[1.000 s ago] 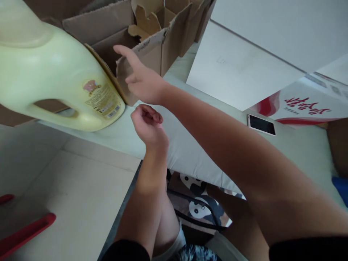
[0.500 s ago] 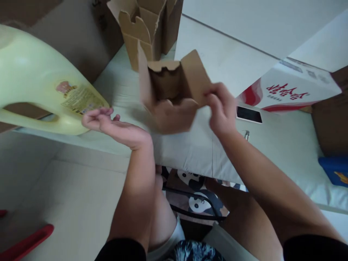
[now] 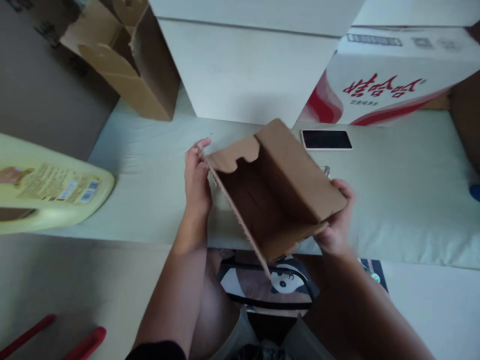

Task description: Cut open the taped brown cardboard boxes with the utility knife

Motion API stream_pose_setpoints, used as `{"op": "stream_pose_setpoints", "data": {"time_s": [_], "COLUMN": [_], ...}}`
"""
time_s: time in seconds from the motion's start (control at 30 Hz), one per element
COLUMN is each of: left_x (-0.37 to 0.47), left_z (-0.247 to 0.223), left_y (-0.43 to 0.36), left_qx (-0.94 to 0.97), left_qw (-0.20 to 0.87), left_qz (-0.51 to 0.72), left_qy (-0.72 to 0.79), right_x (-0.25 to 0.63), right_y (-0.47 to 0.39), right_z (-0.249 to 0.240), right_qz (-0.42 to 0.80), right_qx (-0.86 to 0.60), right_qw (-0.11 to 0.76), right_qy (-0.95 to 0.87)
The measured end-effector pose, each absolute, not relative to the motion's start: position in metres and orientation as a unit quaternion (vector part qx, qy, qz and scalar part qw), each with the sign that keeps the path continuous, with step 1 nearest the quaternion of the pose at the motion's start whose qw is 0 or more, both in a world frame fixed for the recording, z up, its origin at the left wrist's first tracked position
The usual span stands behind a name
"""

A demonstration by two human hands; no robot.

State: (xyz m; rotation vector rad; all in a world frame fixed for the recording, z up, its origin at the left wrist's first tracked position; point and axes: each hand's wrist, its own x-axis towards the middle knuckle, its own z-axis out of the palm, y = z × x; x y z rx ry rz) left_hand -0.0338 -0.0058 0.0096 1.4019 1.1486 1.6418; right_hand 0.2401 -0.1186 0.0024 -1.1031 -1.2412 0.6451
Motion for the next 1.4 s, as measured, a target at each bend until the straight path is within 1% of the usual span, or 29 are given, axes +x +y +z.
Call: {"op": "stream_pose_setpoints", "data": {"time_s": [0.07,0.13,0.23,0.3,0.37,0.47,0.57,0.67,0.83,0.93,1.0,1.13,1.2,1.3,1.4], "left_x": [-0.026,-0.015,0.001,0.01,0.017,0.022,0.023,0.019,0.004,-0.001,-0.002,0.001,0.001,-0.006,-0.022], "left_z": [0.016,0.024,0.032,0.033,0.033,0.031,0.028,0.023,0.02,0.025,0.028,0.031,0.032,0.029,0.021], "left_y": [-0.006,-0.006,-0.004,-0.003,-0.004,-0.006,-0.007,-0.006,-0.002,0.0,-0.002,-0.009,-0.011,-0.008,0.002], "left_qx": [0.551,0.547,0.511,0.482,0.458,0.44,0.434,0.465,0.61,0.681,0.698,0.687,0.682,0.652,0.539], "left_qw": [0.285,0.261,0.319,0.378,0.412,0.43,0.433,0.402,0.303,0.289,0.281,0.264,0.258,0.259,0.293], "left_qz": [0.641,0.668,0.696,0.685,0.673,0.671,0.669,0.658,0.595,0.541,0.529,0.552,0.559,0.571,0.602], "left_qy": [0.452,0.431,0.39,0.395,0.41,0.414,0.42,0.436,0.426,0.4,0.392,0.393,0.394,0.426,0.51], "right_x": [0.241,0.241,0.242,0.244,0.247,0.251,0.252,0.249,0.241,0.24,0.242,0.253,0.261,0.27,0.271], "right_y": [-0.12,-0.12,-0.12,-0.12,-0.121,-0.125,-0.13,-0.134,-0.133,-0.131,-0.131,-0.127,-0.121,-0.112,-0.108], "right_z": [0.0,0.0,0.002,0.006,0.011,0.02,0.021,0.015,0.008,0.01,0.012,0.013,0.01,0.0,-0.012], "right_qz": [0.28,0.28,0.287,0.284,0.28,0.289,0.291,0.314,0.323,0.322,0.318,0.338,0.362,0.388,0.422], "right_qx": [-0.496,-0.501,-0.495,-0.482,-0.458,-0.438,-0.421,-0.419,-0.445,-0.443,-0.438,-0.409,-0.413,-0.46,-0.524], "right_qw": [0.601,0.584,0.594,0.596,0.578,0.548,0.538,0.542,0.572,0.568,0.56,0.536,0.559,0.597,0.55], "right_qy": [-0.561,-0.574,-0.565,-0.576,-0.615,-0.651,-0.67,-0.657,-0.609,-0.615,-0.628,-0.657,-0.622,-0.531,-0.495]}}
